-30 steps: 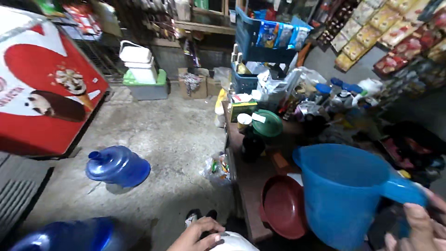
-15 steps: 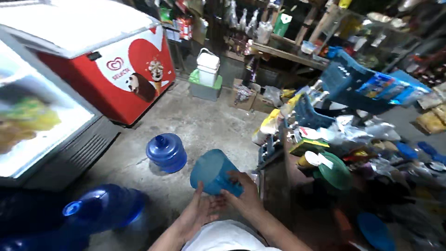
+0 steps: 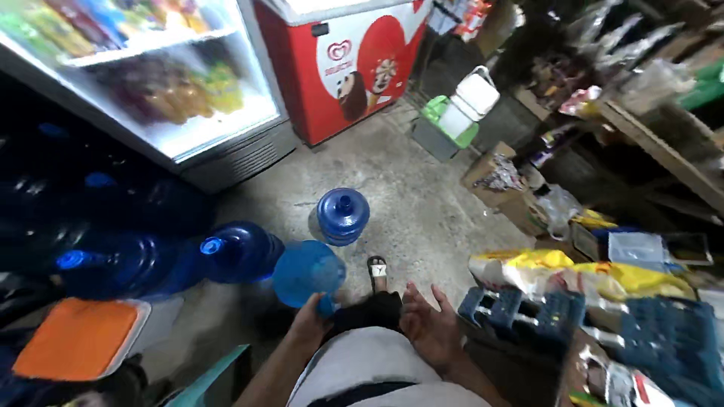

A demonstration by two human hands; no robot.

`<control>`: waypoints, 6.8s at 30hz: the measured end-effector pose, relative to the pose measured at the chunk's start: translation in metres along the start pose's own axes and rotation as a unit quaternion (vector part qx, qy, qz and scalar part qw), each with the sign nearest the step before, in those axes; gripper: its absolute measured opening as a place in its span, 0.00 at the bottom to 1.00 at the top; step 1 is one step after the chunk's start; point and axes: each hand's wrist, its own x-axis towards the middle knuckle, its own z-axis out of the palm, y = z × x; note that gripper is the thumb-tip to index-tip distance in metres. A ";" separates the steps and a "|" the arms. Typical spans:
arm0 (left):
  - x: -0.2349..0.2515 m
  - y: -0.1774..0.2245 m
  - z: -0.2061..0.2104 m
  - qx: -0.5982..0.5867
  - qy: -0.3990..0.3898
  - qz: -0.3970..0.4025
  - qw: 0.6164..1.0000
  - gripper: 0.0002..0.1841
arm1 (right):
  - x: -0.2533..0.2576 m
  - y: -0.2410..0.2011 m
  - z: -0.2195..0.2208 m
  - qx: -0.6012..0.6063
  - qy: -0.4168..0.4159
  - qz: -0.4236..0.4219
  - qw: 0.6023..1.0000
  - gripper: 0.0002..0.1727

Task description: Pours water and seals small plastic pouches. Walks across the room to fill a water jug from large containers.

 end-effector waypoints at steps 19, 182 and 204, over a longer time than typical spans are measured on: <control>0.096 -0.124 0.002 -0.361 0.331 -0.025 0.871 0.18 | 0.538 -0.082 -0.046 -0.976 -0.092 0.104 0.166 0.46; 0.323 -0.299 -0.278 -0.046 0.398 -0.092 0.912 0.23 | 0.457 0.483 -0.206 -0.809 -0.474 0.236 -0.257 0.32; 0.236 -0.184 -0.153 -0.184 0.354 -0.017 0.917 0.17 | 0.584 0.057 -0.028 -0.803 -0.586 0.061 -0.088 0.48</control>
